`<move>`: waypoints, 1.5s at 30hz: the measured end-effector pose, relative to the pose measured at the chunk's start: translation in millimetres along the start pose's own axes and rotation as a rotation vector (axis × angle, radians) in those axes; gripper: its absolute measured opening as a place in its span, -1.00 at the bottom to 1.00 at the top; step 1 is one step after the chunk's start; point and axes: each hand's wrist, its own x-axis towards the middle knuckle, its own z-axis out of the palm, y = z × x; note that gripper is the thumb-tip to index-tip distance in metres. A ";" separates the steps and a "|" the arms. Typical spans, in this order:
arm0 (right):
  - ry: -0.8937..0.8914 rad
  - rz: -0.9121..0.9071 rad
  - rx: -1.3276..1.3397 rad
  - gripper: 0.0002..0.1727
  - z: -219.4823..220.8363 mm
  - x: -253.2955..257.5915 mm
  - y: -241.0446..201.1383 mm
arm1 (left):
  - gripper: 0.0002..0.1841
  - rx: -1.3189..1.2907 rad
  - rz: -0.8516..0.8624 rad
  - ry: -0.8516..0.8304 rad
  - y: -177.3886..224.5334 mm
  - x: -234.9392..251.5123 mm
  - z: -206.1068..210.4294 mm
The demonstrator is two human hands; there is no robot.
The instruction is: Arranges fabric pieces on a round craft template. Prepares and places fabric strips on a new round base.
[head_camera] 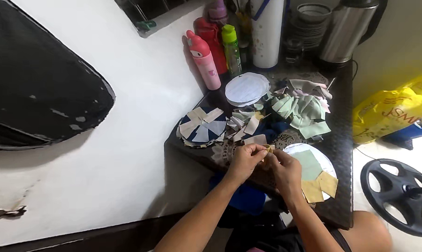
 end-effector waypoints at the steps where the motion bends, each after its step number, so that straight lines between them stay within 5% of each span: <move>1: 0.006 0.005 0.001 -0.80 -1.1 -0.2 0.6 | -0.91 -0.018 -0.002 -0.006 -0.3 -0.8 0.7; 5: 0.007 0.068 0.129 -0.80 -13.7 0.1 0.8 | -0.88 -0.070 -0.027 0.025 1.5 1.6 -4.2; 9: -0.025 0.174 0.342 -0.83 -39.5 -7.3 -2.8 | -0.76 0.435 0.120 0.248 -2.7 14.1 -22.6; 11: -0.068 0.188 0.388 -0.84 -53.7 -15.3 -3.4 | -0.67 0.524 0.215 0.229 -1.6 10.1 -22.6; 13: -0.108 0.198 0.418 -0.85 -66.1 -27.8 -4.3 | -0.62 0.336 0.199 0.034 5.7 -4.5 -11.8; 17: -0.153 0.212 0.453 -0.88 -86.6 -55.7 -2.0 | -0.67 -0.342 -0.154 -0.505 19.4 -38.0 21.8; 20: -0.106 0.190 0.449 -0.92 -99.0 -74.8 6.9 | -0.93 -0.569 -0.303 -0.524 18.9 -55.0 48.5; 23: -0.020 0.143 0.414 -0.94 -106.3 -87.3 18.9 | -0.89 -0.599 -0.285 -0.454 15.4 -61.9 67.0; 30: 0.166 0.010 0.070 -0.83 -113.2 -90.4 44.7 | -0.92 -0.333 -0.111 -0.301 14.5 -53.4 97.7; 35: 0.231 -0.051 -0.305 -0.79 -127.8 -64.7 49.2 | -0.84 0.154 0.038 -0.301 20.4 -22.1 110.9; 45: 0.028 0.282 -0.610 -0.79 -151.9 11.3 24.2 | -0.80 0.577 0.036 -0.281 30.3 33.4 139.9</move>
